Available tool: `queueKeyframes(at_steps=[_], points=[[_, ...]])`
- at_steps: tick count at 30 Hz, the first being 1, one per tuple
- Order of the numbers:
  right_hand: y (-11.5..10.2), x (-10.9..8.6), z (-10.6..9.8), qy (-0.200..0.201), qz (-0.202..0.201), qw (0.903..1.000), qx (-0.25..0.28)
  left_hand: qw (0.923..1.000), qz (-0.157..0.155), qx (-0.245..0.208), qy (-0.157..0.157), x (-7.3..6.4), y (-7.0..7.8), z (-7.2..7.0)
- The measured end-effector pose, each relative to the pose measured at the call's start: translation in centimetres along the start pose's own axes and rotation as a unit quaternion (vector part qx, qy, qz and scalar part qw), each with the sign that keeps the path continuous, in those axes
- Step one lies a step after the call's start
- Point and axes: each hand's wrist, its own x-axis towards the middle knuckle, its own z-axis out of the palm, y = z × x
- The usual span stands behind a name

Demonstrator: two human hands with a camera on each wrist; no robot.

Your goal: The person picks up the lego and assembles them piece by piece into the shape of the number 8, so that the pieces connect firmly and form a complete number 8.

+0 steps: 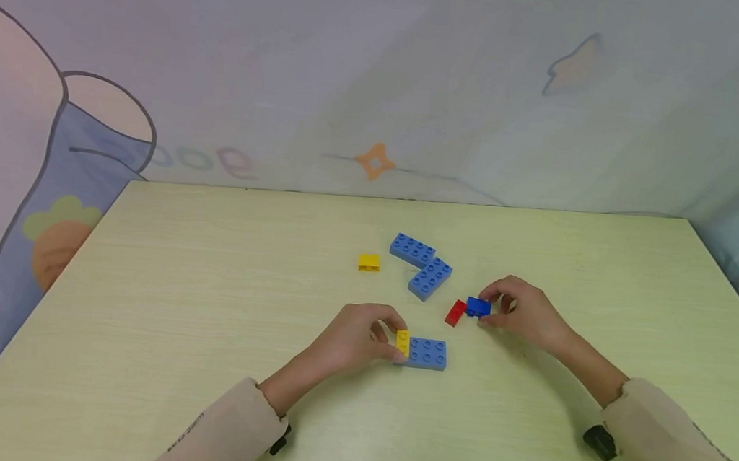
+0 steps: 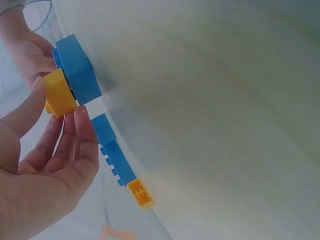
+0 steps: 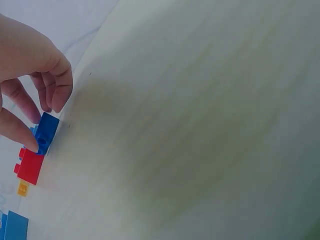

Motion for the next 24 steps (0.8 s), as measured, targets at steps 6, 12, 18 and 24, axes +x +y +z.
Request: queueKeyframes(at_steps=[6, 12, 18, 24], points=[[-0.2, 0.1, 0.2, 0.009, -0.01, 0.9999, -0.005, 1.0, -0.001, 0.001, 0.001, 0.0, 0.1, 0.0], [-0.3, 0.1, 0.0, 0.01, -0.004, 0.9999, -0.013, 1.0, -0.003, 0.003, 0.0, 0.0, 0.1, 0.0], [-0.3, 0.0, -0.4, -0.005, 0.016, 0.9999, 0.0, 1.0, -0.003, 0.005, 0.0, 0.0, 0.1, 0.0], [-0.1, -0.3, -0.9, -0.023, 0.035, 0.999, 0.017, 0.9999, -0.005, 0.009, -0.001, 0.1, 0.2, 0.0]])
